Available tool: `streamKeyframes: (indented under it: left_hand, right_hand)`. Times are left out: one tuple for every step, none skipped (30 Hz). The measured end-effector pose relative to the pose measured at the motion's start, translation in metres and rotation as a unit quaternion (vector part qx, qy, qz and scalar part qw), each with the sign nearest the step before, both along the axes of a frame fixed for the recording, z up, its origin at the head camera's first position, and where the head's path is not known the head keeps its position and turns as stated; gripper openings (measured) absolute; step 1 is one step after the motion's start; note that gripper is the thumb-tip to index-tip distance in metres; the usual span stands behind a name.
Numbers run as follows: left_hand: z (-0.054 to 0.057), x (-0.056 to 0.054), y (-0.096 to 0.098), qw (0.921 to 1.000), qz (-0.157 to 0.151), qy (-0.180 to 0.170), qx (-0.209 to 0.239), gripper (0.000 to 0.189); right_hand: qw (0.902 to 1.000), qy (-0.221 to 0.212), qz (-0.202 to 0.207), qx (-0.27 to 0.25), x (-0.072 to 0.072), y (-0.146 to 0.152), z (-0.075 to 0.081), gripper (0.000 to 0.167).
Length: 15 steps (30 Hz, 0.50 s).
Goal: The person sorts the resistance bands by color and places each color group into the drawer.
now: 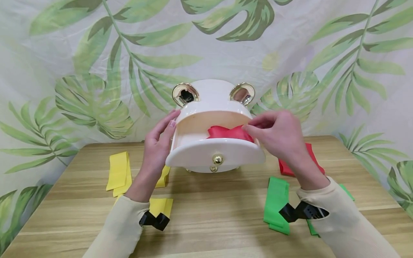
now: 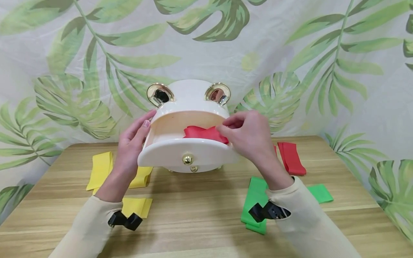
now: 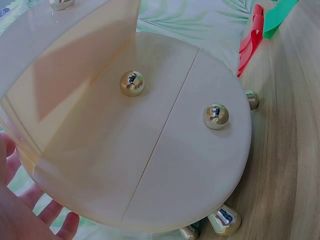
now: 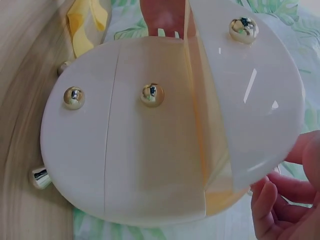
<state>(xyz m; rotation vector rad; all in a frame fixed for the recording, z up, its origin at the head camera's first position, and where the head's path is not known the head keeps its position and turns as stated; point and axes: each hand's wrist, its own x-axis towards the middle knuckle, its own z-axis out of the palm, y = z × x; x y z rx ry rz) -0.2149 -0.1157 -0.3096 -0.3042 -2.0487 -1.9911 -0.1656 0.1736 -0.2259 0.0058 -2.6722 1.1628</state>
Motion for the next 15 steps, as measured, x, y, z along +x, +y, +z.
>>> streamKeyframes:
  left_hand:
    - [0.000, 0.000, 0.000, 1.0000, 0.000, 0.000, 0.001, 0.039]
    - [0.000, 0.000, 0.000, 1.0000, 0.000, -0.001, 0.001, 0.039]
    - [0.000, 0.000, 0.000, 1.0000, 0.000, -0.001, 0.002, 0.039]
    - [0.000, 0.000, 0.000, 1.0000, 0.000, 0.000, 0.003, 0.039]
    - [0.000, 0.000, 0.000, 1.0000, 0.000, 0.000, 0.004, 0.039]
    - [0.000, 0.000, 0.000, 1.0000, 0.000, 0.001, 0.004, 0.039]
    - [0.000, 0.000, 0.000, 1.0000, 0.000, 0.001, 0.004, 0.039]
    - [0.000, 0.000, 0.000, 1.0000, -0.001, 0.000, 0.005, 0.039]
    - [0.000, 0.000, 0.000, 1.0000, -0.001, 0.000, 0.005, 0.039]
    - [0.000, 0.000, 0.000, 1.0000, -0.001, -0.001, 0.004, 0.039]
    - [0.001, 0.000, 0.000, 1.0000, -0.001, -0.002, 0.004, 0.039]
    - [0.001, 0.000, 0.000, 1.0000, -0.001, -0.002, 0.004, 0.039]
    - [0.001, 0.000, 0.000, 1.0000, -0.001, -0.003, 0.004, 0.039]
    - [0.000, 0.000, 0.000, 1.0000, 0.000, -0.002, 0.003, 0.039]
    - [0.000, 0.000, 0.000, 1.0000, 0.000, -0.002, 0.003, 0.038]
  right_hand:
    - [1.0000, 0.005, -0.001, -0.002, 0.000, 0.002, -0.001, 0.025]
    - [0.9999, 0.009, -0.002, -0.006, 0.000, 0.004, -0.001, 0.025]
    - [0.9998, 0.015, -0.001, -0.010, 0.000, 0.005, -0.002, 0.025]
    - [0.9997, 0.020, 0.000, -0.013, 0.000, 0.007, -0.003, 0.026]
    - [0.9995, 0.026, 0.002, -0.015, 0.000, 0.010, -0.004, 0.026]
    - [0.9993, 0.033, 0.005, -0.018, 0.000, 0.012, -0.005, 0.026]
    - [0.9989, 0.041, 0.008, -0.020, 0.000, 0.015, -0.006, 0.027]
    - [0.9986, 0.046, 0.009, -0.023, 0.000, 0.017, -0.007, 0.027]
    - [0.9982, 0.053, 0.012, -0.026, 0.000, 0.021, -0.008, 0.027]
    - [0.9977, 0.059, 0.015, -0.030, 0.000, 0.024, -0.010, 0.028]
    - [0.9970, 0.066, 0.019, -0.036, 0.000, 0.028, -0.011, 0.029]
    - [0.9962, 0.072, 0.023, -0.043, -0.001, 0.032, -0.012, 0.029]
    - [0.9955, 0.076, 0.027, -0.050, -0.001, 0.037, -0.014, 0.029]
    - [0.9948, 0.079, 0.031, -0.057, -0.002, 0.041, -0.016, 0.029]
    - [0.9939, 0.084, 0.036, -0.062, -0.002, 0.046, -0.018, 0.028]
